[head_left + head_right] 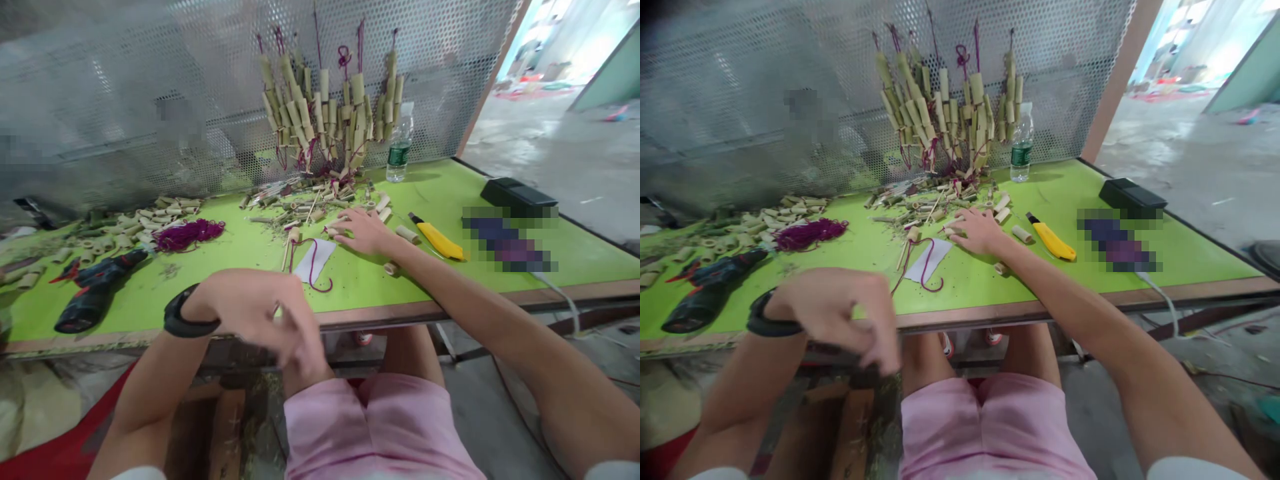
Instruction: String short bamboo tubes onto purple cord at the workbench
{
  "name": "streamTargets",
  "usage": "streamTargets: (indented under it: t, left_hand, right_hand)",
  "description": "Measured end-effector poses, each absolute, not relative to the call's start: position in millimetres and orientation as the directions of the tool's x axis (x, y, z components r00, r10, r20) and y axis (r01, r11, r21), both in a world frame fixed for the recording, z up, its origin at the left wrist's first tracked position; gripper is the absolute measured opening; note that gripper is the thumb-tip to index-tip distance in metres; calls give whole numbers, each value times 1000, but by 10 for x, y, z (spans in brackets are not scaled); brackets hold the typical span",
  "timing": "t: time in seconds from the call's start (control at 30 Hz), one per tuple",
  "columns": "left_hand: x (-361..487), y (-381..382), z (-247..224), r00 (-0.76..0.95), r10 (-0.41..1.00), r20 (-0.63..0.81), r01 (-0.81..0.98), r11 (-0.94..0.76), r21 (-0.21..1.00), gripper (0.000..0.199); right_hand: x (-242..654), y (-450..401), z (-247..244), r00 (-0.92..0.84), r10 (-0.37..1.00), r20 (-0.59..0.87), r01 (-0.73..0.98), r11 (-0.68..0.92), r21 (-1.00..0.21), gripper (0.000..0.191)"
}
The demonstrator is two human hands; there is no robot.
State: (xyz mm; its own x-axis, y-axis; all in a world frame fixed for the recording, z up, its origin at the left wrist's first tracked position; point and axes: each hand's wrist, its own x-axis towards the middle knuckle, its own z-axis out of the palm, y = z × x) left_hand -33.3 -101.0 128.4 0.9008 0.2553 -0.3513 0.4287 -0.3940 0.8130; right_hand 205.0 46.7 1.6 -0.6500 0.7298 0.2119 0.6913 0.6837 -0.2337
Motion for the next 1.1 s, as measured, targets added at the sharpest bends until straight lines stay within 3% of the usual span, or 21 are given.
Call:
streamTargets:
  t: [0.07, 0.13, 0.3, 0.47, 0.63, 0.73, 0.87, 1.0, 1.1]
  left_hand:
    - [-280, -961, 1074, 822, 544, -166, 500, -553, 666, 19]
    - [-240, -870, 863, 739, 670, -65, 613, -630, 477, 18]
    - [-179, -820, 477, 624, 778, -80, 777, -606, 168, 20]
    - [-174, -1011, 224, 615, 788, -36, 788, -611, 82, 19]
    - [-199, -972, 218, 654, 752, -87, 753, -635, 173, 27]
    - [-208, -766, 396, 655, 745, -128, 728, -576, 371, 27]
    - [-169, -327, 518, 568, 822, 28, 602, -439, 667, 30]
    - [-105, 80, 306, 421, 894, 154, 504, -372, 780, 29]
    - [-116, 217, 76, 311, 930, 198, 388, -315, 866, 30]
  right_hand:
    - [2059, 481, -2, -673, 709, 213, 667, 705, -239, 49]
    - [2077, 488, 1, -674, 704, 223, 659, 710, -250, 47]
    - [2099, 452, 57, -651, 735, 191, 687, 677, -265, 35]
    - [2055, 445, -16, -695, 690, 203, 627, 720, -298, 53]
    - [2025, 501, -104, -753, 631, 189, 568, 767, -298, 41]
    - [2051, 499, -70, -772, 611, 176, 548, 779, -304, 33]
    - [2084, 482, -32, -744, 634, 212, 543, 759, -360, 36]
    - [2113, 514, -75, -728, 634, 262, 444, 727, -524, 46]
    - [2149, 562, -130, -720, 624, 303, 382, 721, -578, 58]
